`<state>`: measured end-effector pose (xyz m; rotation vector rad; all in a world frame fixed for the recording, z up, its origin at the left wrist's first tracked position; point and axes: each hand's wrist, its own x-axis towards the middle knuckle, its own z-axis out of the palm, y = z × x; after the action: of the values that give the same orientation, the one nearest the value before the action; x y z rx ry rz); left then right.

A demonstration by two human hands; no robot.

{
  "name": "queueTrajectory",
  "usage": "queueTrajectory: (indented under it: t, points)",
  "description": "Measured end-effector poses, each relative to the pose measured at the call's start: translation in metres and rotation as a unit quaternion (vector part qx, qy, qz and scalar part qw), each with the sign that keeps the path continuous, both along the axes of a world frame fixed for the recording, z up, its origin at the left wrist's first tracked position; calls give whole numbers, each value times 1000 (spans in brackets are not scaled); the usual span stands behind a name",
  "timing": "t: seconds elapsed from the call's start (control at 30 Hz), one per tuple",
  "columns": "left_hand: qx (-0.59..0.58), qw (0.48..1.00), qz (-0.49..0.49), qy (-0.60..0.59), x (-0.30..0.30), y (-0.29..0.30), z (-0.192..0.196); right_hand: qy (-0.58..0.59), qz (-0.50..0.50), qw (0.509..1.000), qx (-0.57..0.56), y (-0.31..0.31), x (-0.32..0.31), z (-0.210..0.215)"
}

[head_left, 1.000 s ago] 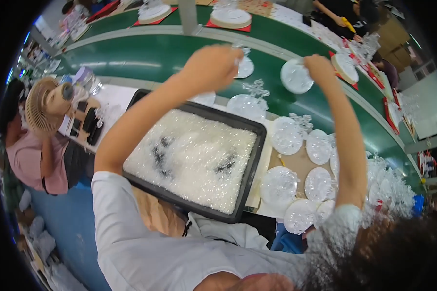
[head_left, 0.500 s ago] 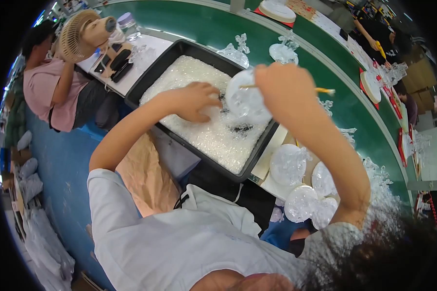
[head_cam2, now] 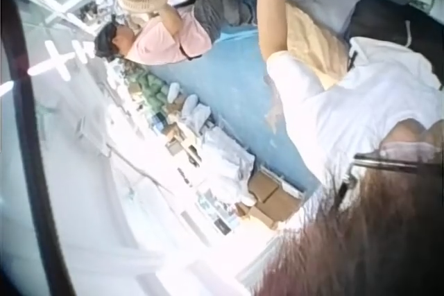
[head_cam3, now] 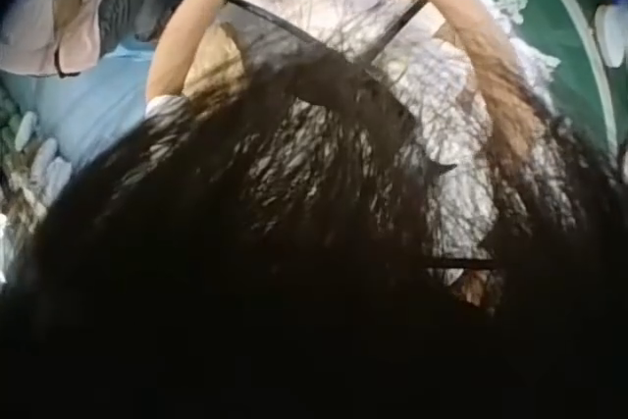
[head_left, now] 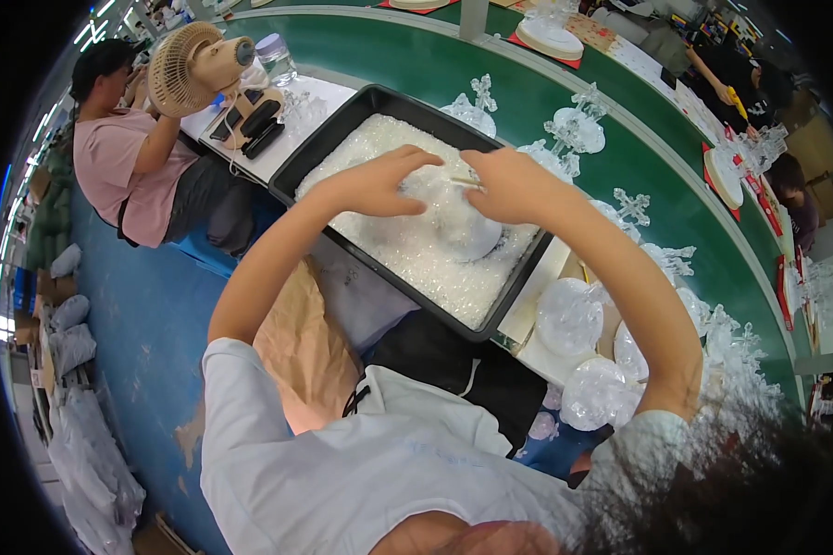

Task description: The worker is applying small decorative beads to plastic cross-shaped ornaments using a brush and adhesive.

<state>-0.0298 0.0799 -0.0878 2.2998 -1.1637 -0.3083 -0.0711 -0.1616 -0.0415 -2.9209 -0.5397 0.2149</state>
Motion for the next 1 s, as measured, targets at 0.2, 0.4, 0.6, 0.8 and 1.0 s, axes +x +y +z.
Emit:
queueTrajectory:
  t: [0.2, 0.4, 0.6, 0.8, 1.0]
  points:
    - [315, 949, 33, 10, -34, -3, 21, -36, 313, 946, -73, -36, 6, 21]
    - [30, 990, 111, 81, -30, -11, -3, -31, 289, 948, -131, 6, -11, 5]
    - [182, 976, 117, 32, -40, -1, 3, -33, 176, 981, 73, 2, -18, -1]
    - [-30, 984, 147, 95, -43, 0, -1, 145, -65, 960, 231, 41, -25, -2]
    - [-89, 971, 188, 119, -29, 23, -1, 150, -181, 915, 327, 18, -24, 9]
